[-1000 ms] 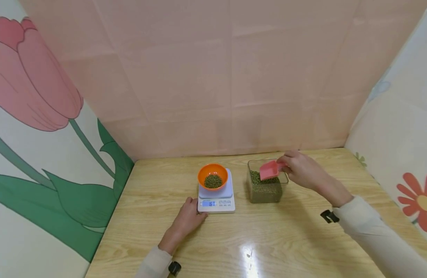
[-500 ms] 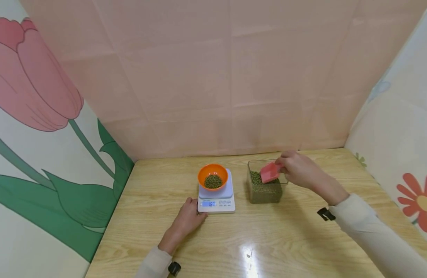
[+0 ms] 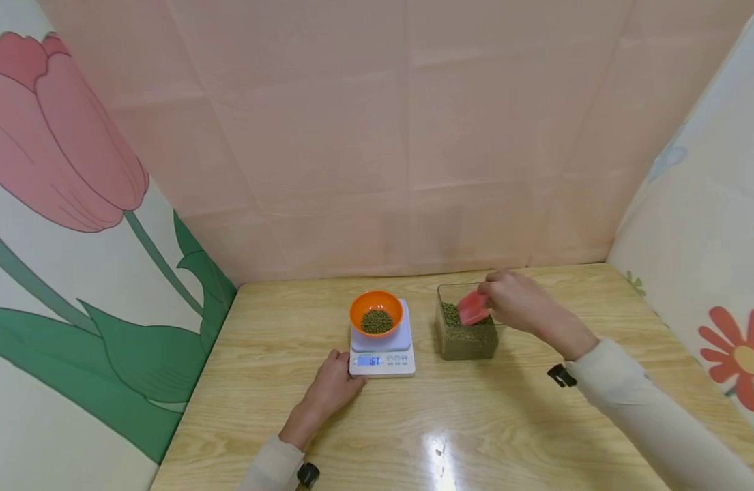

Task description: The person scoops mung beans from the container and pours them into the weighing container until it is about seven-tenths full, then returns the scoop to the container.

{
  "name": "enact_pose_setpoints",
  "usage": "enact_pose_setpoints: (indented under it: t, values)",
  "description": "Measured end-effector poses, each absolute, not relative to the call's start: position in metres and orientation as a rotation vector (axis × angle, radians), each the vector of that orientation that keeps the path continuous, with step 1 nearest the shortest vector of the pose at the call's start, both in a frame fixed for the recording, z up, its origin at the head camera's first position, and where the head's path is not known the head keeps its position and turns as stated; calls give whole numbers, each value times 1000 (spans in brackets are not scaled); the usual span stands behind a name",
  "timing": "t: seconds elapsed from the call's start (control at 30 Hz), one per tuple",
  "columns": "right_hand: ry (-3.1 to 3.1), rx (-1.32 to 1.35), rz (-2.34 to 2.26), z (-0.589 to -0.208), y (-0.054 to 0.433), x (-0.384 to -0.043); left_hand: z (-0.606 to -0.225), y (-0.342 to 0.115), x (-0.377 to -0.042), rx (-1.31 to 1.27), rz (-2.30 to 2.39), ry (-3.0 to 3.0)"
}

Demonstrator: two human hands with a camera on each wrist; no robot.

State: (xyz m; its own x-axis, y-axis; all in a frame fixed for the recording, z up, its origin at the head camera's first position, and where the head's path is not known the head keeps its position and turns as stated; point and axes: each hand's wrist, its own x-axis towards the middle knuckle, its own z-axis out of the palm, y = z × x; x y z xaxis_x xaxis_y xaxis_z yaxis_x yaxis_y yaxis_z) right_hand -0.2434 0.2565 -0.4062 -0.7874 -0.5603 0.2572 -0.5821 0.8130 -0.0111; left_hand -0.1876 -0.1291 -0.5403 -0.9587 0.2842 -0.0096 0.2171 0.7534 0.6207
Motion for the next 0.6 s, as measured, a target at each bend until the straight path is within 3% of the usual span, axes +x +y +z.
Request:
enact_pose_setpoints:
  t: [0.6]
  values:
    - [-2771,878,130,-420,247,-250,-540,-129,-188,387,1019,2820]
